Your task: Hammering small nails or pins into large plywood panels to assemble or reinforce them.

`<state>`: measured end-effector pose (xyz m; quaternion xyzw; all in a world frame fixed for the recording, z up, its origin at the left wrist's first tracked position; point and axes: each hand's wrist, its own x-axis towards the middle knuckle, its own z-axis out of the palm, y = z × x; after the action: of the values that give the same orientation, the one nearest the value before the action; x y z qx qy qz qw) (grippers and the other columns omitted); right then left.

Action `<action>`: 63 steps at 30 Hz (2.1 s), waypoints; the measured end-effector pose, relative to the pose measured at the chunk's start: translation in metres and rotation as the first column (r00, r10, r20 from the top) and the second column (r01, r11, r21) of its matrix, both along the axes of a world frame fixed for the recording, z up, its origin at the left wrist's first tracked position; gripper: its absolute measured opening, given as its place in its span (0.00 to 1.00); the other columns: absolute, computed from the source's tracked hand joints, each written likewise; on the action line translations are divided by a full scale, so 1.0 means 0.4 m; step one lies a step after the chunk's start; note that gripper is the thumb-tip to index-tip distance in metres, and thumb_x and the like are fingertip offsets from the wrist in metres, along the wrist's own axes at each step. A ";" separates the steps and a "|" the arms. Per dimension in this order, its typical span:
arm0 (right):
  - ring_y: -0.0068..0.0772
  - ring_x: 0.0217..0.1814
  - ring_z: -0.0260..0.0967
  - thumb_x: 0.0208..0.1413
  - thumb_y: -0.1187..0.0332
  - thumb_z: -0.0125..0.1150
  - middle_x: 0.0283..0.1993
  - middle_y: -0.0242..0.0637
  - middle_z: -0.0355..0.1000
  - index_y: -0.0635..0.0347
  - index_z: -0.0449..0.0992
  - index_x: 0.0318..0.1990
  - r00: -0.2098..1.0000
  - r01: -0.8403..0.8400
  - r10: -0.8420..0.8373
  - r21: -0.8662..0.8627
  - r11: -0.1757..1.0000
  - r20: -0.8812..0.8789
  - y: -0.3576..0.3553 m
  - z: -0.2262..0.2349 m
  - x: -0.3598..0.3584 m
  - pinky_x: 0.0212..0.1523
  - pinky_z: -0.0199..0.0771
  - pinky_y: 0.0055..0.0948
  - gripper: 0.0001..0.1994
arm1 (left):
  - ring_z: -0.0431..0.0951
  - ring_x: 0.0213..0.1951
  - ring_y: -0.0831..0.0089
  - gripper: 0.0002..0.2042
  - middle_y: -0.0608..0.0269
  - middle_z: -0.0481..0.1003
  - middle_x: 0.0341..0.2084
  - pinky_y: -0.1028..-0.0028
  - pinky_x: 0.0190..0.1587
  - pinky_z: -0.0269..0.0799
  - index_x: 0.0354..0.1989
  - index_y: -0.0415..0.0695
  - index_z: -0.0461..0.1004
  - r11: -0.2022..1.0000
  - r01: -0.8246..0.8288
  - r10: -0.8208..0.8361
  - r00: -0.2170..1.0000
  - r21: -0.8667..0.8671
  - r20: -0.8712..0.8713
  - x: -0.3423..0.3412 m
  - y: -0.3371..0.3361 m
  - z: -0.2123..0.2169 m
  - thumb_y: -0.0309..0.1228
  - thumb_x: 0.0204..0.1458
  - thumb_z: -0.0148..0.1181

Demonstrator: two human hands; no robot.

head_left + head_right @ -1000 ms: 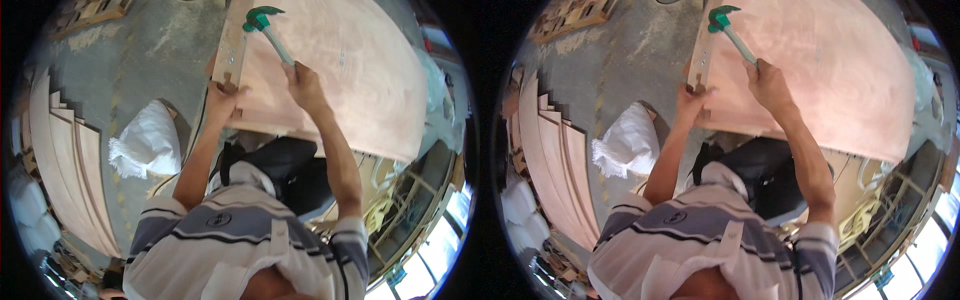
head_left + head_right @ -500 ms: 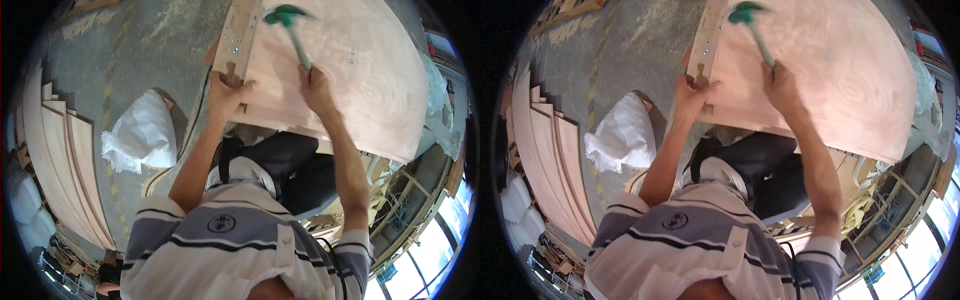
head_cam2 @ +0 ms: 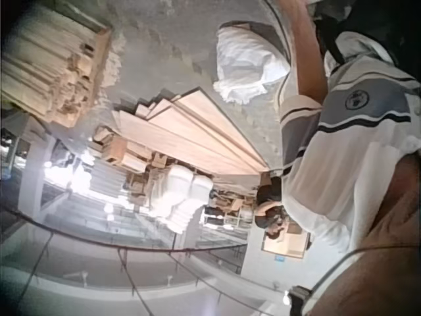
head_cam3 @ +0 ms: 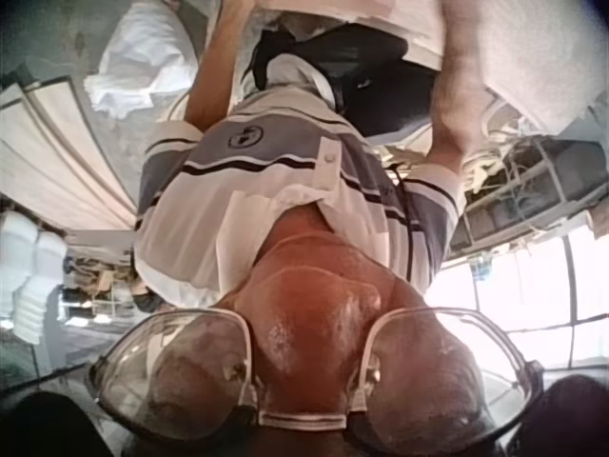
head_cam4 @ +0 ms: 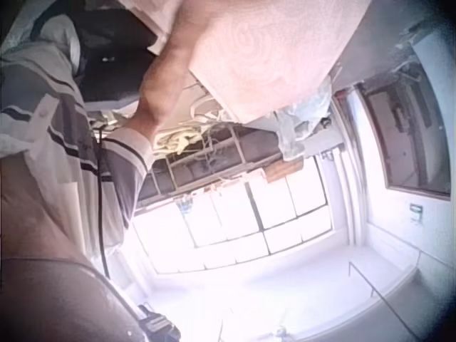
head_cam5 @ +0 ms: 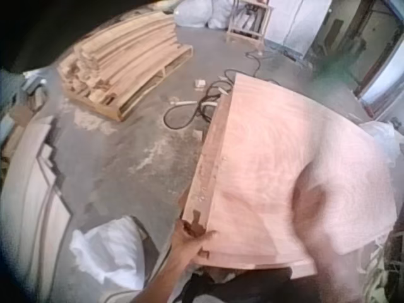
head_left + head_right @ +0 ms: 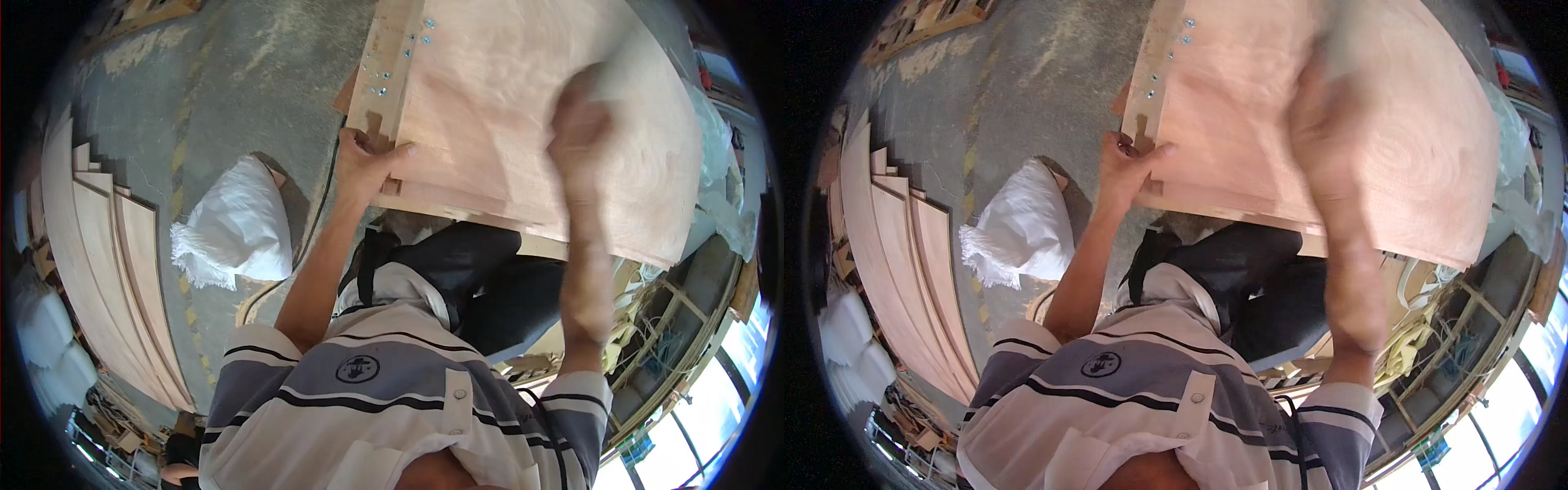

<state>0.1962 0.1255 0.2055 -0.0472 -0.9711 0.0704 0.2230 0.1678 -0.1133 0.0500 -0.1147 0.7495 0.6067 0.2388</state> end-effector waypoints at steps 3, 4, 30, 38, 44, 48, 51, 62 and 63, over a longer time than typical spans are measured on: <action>0.48 0.22 0.63 0.57 0.67 0.54 0.21 0.53 0.65 0.68 0.68 0.29 0.910 0.189 0.003 -0.422 0.887 0.414 -0.050 -0.194 0.056 0.23 0.61 0.39 0.11 | 0.76 0.35 0.63 0.41 0.50 0.69 0.35 0.70 0.33 0.76 0.44 0.29 0.58 0.999 0.031 -0.030 0.999 -0.018 0.020 -0.002 -0.009 -0.025 0.39 0.26 0.78; 0.56 0.22 0.64 0.57 0.66 0.54 0.21 0.55 0.65 0.68 0.68 0.28 0.907 0.250 -0.013 -0.513 0.821 0.421 -0.060 -0.159 0.047 0.22 0.61 0.41 0.12 | 0.76 0.35 0.63 0.41 0.50 0.69 0.35 0.70 0.33 0.76 0.44 0.29 0.58 1.000 0.017 -0.017 1.000 -0.022 0.013 0.004 -0.007 -0.010 0.39 0.26 0.78; 0.18 0.23 0.46 0.61 0.61 0.52 0.18 0.32 0.49 0.68 0.65 0.25 0.938 0.325 -0.109 -0.721 0.613 0.329 0.116 0.074 0.161 0.21 0.50 0.26 0.18 | 0.71 0.26 0.60 0.14 0.60 0.68 0.17 0.62 0.31 0.67 0.20 0.43 0.67 0.541 0.603 -0.766 0.064 -0.586 -0.640 0.010 0.260 0.087 0.38 0.44 0.64; 0.41 0.18 0.64 0.61 0.65 0.48 0.18 0.41 0.67 0.64 0.70 0.31 0.938 -0.257 0.121 -0.419 0.871 -0.325 0.021 -0.033 -0.077 0.21 0.62 0.32 0.12 | 0.74 0.31 0.62 0.14 0.59 0.72 0.22 0.66 0.41 0.68 0.24 0.42 0.71 0.570 0.573 -0.752 0.074 -0.589 -0.655 0.010 0.248 0.064 0.41 0.48 0.58; 0.55 0.22 0.66 0.57 0.63 0.53 0.22 0.56 0.67 0.68 0.70 0.32 0.931 0.136 0.136 -0.670 0.730 0.338 0.033 -0.163 -0.010 0.25 0.66 0.42 0.13 | 0.71 0.25 0.62 0.10 0.61 0.68 0.18 0.64 0.32 0.67 0.22 0.44 0.69 0.640 0.586 -0.634 0.037 -0.497 -0.773 -0.001 0.238 0.037 0.34 0.43 0.62; 0.43 0.15 0.54 0.58 0.67 0.54 0.16 0.51 0.61 0.68 0.67 0.29 0.879 0.233 0.053 -0.525 0.818 0.474 0.145 -0.113 0.154 0.19 0.57 0.37 0.11 | 0.73 0.27 0.64 0.10 0.61 0.71 0.19 0.64 0.35 0.69 0.22 0.44 0.70 0.614 0.545 -0.689 0.018 -0.571 -0.724 0.005 0.237 0.058 0.36 0.47 0.59; 0.45 0.14 0.54 0.59 0.68 0.53 0.15 0.51 0.60 0.68 0.67 0.29 0.810 0.400 -0.066 -0.466 0.789 0.583 0.228 -0.084 0.295 0.17 0.56 0.37 0.11 | 0.72 0.25 0.65 0.09 0.62 0.69 0.18 0.66 0.32 0.69 0.22 0.44 0.70 0.577 0.582 -0.697 -0.014 -0.572 -0.717 0.028 0.260 0.036 0.34 0.46 0.60; 0.59 0.22 0.66 0.58 0.68 0.53 0.17 0.53 0.66 0.63 0.62 0.27 0.721 0.278 0.036 -0.335 0.900 0.692 0.335 -0.038 0.311 0.20 0.63 0.49 0.11 | 0.69 0.20 0.67 0.11 0.63 0.65 0.18 0.70 0.23 0.64 0.19 0.46 0.66 0.550 0.501 -0.771 -0.004 -0.669 -0.637 0.018 0.304 0.089 0.32 0.41 0.65; 0.59 0.22 0.67 0.58 0.66 0.53 0.16 0.51 0.66 0.62 0.61 0.28 0.701 0.265 0.074 -0.356 0.896 0.709 0.354 -0.031 0.293 0.20 0.64 0.51 0.11 | 0.69 0.20 0.67 0.11 0.63 0.65 0.18 0.70 0.23 0.64 0.19 0.46 0.66 0.563 0.478 -0.776 0.025 -0.674 -0.631 0.015 0.299 0.087 0.32 0.41 0.65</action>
<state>0.3133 0.2671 0.1929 -0.1706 -0.9367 0.2482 -0.1786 0.1737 0.0063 0.0846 0.5465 0.7899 0.2774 0.0203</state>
